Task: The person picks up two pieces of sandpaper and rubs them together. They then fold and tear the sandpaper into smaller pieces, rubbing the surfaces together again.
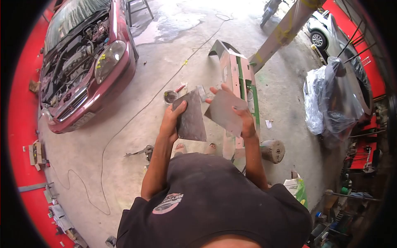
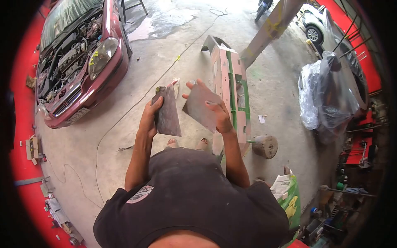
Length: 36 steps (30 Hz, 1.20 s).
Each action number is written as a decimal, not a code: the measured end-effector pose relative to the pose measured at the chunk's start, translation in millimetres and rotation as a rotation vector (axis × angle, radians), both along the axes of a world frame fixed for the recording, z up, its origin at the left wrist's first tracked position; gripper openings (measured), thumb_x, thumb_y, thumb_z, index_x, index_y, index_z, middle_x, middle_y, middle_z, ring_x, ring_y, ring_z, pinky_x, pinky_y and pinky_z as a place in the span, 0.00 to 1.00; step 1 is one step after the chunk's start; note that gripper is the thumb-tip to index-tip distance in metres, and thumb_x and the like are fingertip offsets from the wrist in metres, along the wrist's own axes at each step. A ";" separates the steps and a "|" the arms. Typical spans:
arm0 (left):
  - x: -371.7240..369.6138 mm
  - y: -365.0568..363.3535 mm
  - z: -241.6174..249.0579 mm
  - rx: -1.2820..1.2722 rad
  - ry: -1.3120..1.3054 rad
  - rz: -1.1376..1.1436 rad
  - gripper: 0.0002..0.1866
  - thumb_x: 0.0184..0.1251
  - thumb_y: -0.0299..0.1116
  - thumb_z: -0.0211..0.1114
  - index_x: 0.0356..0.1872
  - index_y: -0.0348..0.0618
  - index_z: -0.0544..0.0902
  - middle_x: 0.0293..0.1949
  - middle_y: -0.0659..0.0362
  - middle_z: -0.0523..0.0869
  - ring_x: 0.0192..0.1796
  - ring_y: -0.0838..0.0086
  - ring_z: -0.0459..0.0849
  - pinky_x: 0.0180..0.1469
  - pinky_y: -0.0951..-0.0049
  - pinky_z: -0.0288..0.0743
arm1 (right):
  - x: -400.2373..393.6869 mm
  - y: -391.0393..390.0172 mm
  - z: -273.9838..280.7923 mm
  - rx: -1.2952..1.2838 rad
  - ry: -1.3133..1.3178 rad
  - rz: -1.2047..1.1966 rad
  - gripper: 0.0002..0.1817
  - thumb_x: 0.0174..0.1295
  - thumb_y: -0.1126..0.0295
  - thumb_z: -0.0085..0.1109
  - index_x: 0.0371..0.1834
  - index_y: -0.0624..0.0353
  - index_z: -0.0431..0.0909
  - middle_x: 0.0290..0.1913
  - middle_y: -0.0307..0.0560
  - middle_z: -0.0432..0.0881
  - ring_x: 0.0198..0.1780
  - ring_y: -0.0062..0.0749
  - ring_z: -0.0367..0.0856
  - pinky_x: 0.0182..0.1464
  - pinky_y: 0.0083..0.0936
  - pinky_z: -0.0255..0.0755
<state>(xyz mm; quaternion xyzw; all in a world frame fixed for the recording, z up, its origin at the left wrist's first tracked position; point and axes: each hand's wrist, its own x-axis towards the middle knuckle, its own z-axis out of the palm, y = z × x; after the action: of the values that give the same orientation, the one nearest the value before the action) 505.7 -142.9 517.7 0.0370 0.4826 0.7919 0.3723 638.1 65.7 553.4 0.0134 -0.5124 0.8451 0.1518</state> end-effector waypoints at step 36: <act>20.8 -27.3 22.2 -0.234 0.294 0.054 0.15 0.74 0.36 0.75 0.51 0.34 0.89 0.42 0.59 0.93 0.40 0.80 0.89 0.43 0.76 0.82 | 18.5 14.1 -20.8 0.565 -0.262 -0.340 0.20 0.83 0.55 0.58 0.43 0.64 0.81 0.34 0.30 0.75 0.37 0.15 0.68 0.41 0.21 0.64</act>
<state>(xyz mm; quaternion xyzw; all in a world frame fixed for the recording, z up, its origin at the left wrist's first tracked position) 526.5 -170.2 540.0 0.0958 0.6213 0.7262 0.2783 656.7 79.8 532.6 -0.1391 -0.7359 0.6273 0.2136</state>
